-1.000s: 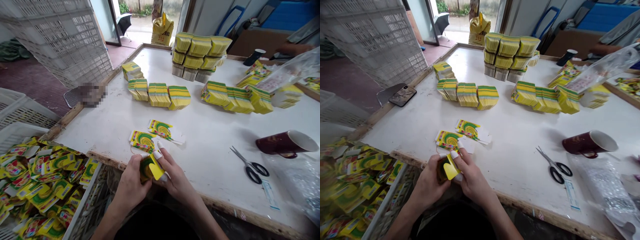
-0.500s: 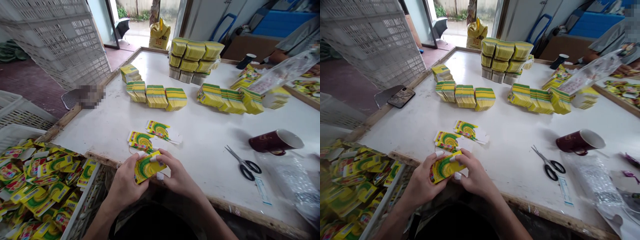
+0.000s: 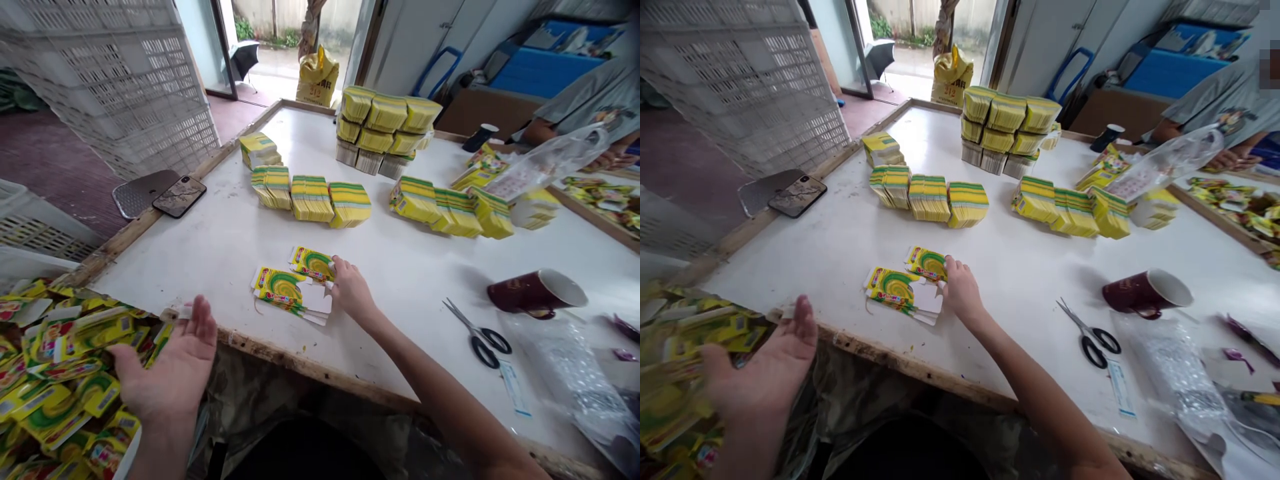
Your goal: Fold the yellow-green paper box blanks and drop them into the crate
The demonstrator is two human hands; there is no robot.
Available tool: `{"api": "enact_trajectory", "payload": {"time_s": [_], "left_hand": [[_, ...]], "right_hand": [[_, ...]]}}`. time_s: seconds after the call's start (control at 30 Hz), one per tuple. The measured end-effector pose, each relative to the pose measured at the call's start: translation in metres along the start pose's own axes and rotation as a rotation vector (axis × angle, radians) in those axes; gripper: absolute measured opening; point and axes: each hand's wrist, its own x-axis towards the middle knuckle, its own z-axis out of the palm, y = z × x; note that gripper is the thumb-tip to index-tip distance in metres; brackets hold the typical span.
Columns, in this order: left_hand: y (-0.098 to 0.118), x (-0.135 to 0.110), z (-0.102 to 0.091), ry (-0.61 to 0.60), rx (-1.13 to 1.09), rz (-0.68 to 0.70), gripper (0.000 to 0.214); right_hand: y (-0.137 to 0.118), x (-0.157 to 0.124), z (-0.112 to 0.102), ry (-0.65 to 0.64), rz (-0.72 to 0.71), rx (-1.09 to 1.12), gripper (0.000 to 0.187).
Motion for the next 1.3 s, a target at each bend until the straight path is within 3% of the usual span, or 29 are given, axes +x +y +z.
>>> {"api": "enact_trajectory", "payload": {"time_s": [0.17,0.33,0.47,0.53,0.6,0.7,0.83,0.97,1.13,1.2,1.3], "left_hand": [[-0.025,-0.003,-0.004,-0.039,-0.001,-0.136,0.062],[-0.050,-0.017,0.005,-0.379,0.221,-0.091,0.071],[-0.078,-0.026,0.022,-0.576,0.323,0.083,0.073],[-0.089,-0.029,0.035,-0.557,0.345,0.199,0.073],[-0.096,-0.031,0.047,-0.462,0.360,0.299,0.071],[-0.097,-0.030,0.060,-0.325,0.292,0.346,0.063],[-0.093,-0.025,0.059,-0.309,0.249,0.259,0.061],[-0.097,-0.021,0.045,-0.350,0.371,0.269,0.065],[-0.098,-0.014,0.030,-0.340,0.497,0.272,0.023],[-0.088,-0.009,0.026,-0.368,0.518,0.245,0.031],[-0.059,-0.005,0.024,-0.498,0.613,0.263,0.068]], "right_hand": [[0.008,0.000,0.020,0.063,-0.014,0.035,0.055],[0.008,0.000,0.012,0.095,-0.032,0.257,0.056],[-0.029,-0.017,0.005,0.010,-0.108,0.485,0.055],[-0.055,-0.036,0.005,-0.183,-0.126,0.748,0.057],[-0.079,-0.055,0.006,-0.360,-0.092,0.903,0.060],[-0.099,-0.076,0.009,-0.467,-0.023,1.042,0.061],[-0.098,-0.078,0.013,-0.402,-0.059,0.917,0.053],[-0.085,-0.064,0.012,-0.272,-0.064,0.839,0.035],[-0.068,-0.051,-0.002,-0.142,-0.118,0.681,0.009],[-0.062,-0.048,-0.012,-0.055,-0.220,0.531,0.011],[-0.055,-0.048,-0.029,0.045,-0.445,0.231,0.022]]}}
